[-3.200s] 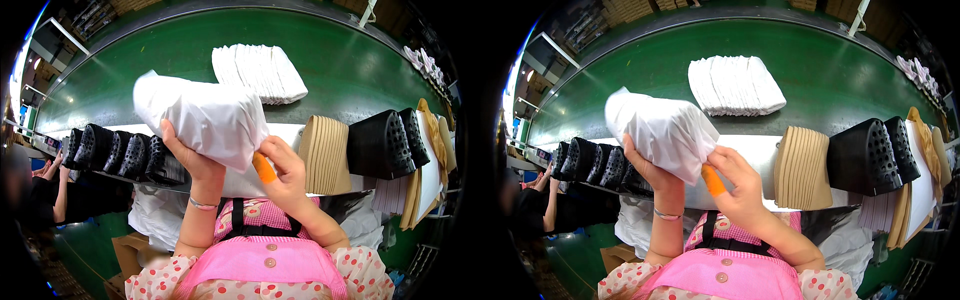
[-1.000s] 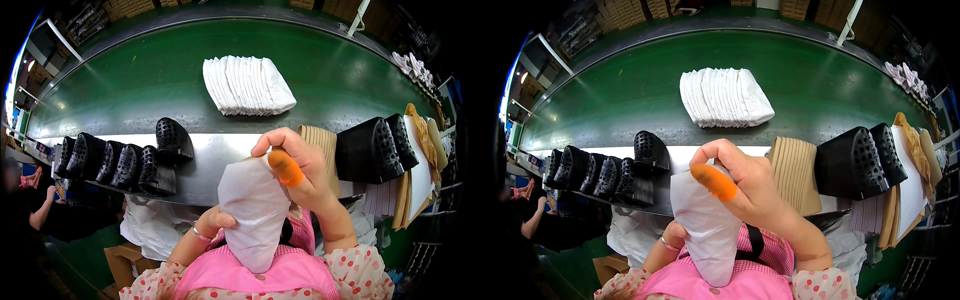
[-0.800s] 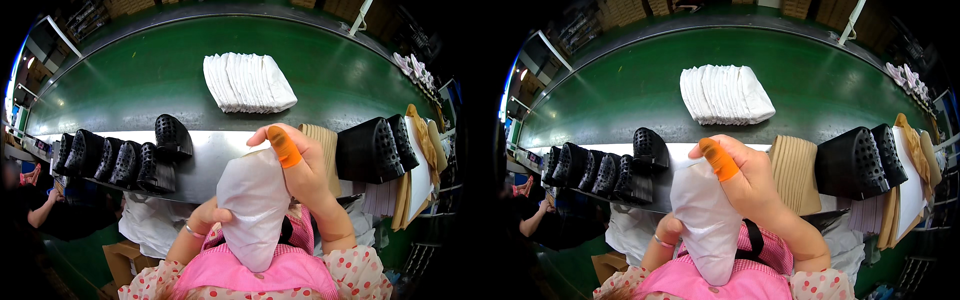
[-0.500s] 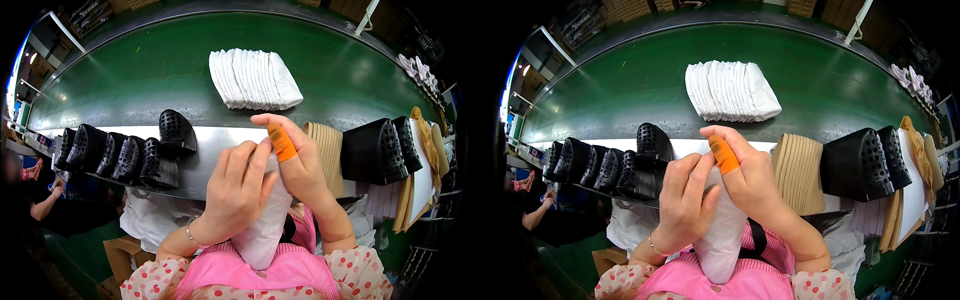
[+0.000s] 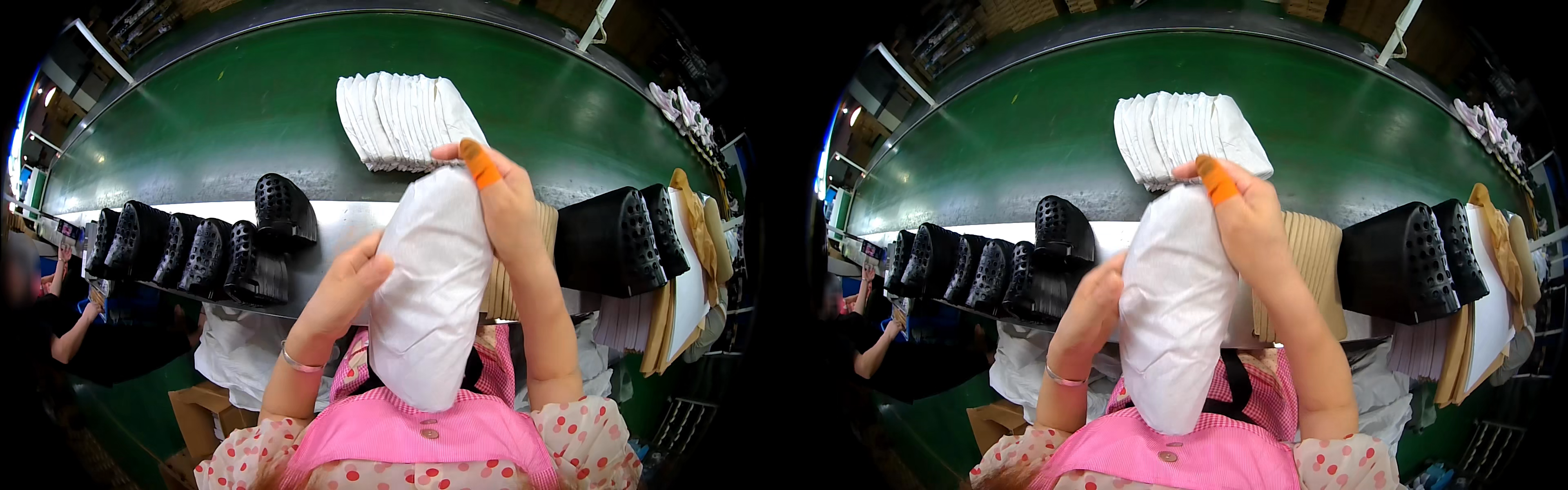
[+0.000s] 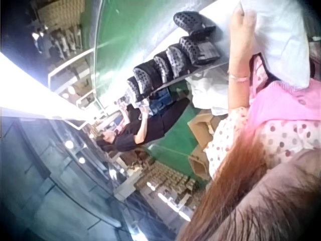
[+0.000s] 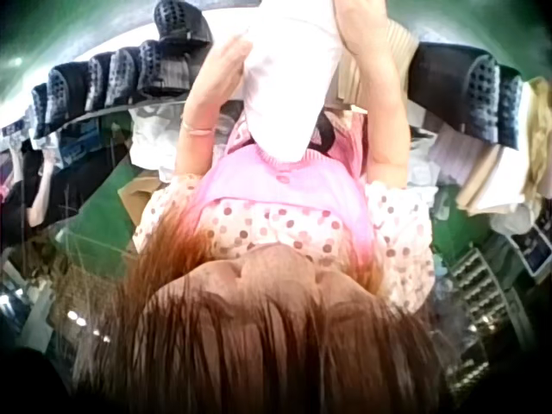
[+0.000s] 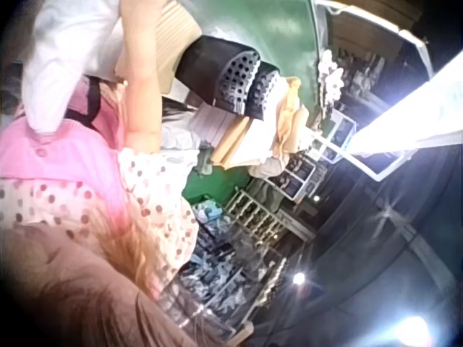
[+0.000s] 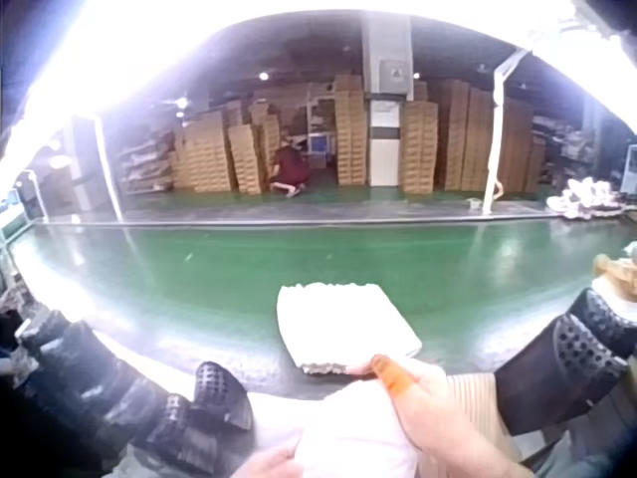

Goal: The person repeatedly wraps individual beige shoe insoles in white tissue paper at a workstation. They fold the paper around each insole and place the wrapped units into a growing stack on the table.

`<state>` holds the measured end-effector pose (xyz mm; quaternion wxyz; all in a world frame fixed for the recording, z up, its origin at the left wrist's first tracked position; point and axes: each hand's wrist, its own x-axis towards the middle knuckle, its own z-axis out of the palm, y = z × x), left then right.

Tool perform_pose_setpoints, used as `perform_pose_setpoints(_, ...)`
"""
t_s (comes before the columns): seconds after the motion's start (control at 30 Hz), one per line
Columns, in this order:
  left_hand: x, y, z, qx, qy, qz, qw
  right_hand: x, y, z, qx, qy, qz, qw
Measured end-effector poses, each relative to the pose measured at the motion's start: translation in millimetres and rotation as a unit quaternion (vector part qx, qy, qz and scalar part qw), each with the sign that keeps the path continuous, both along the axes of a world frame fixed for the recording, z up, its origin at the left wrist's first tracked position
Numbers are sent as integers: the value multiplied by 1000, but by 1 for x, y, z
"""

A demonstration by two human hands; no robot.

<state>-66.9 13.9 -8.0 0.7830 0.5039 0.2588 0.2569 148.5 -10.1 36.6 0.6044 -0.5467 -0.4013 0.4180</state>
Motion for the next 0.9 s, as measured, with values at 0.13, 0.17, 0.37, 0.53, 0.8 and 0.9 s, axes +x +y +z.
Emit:
perform_pose_setpoints(0.13,-25,-7,1,-204,-74,-48,975,-4,27,-1,-13,76,61,995)
perform_pose_setpoints(0.17,-28,-5,4,-208,-76,-31,975,-4,31,-1,-20,32,63,997)
perform_pose_setpoints(0.37,-47,88,36,-103,-70,168,978,55,81,-44,15,-249,-24,968)
perform_pose_setpoints(0.53,-42,227,-30,63,167,285,942,141,120,-101,-132,-475,-109,863)
perform_pose_setpoints(0.8,58,293,-121,7,256,169,952,190,132,-203,-301,-362,-14,882)
perform_pose_setpoints(0.9,72,302,-134,-13,224,146,964,188,137,-218,-268,-325,-20,906)
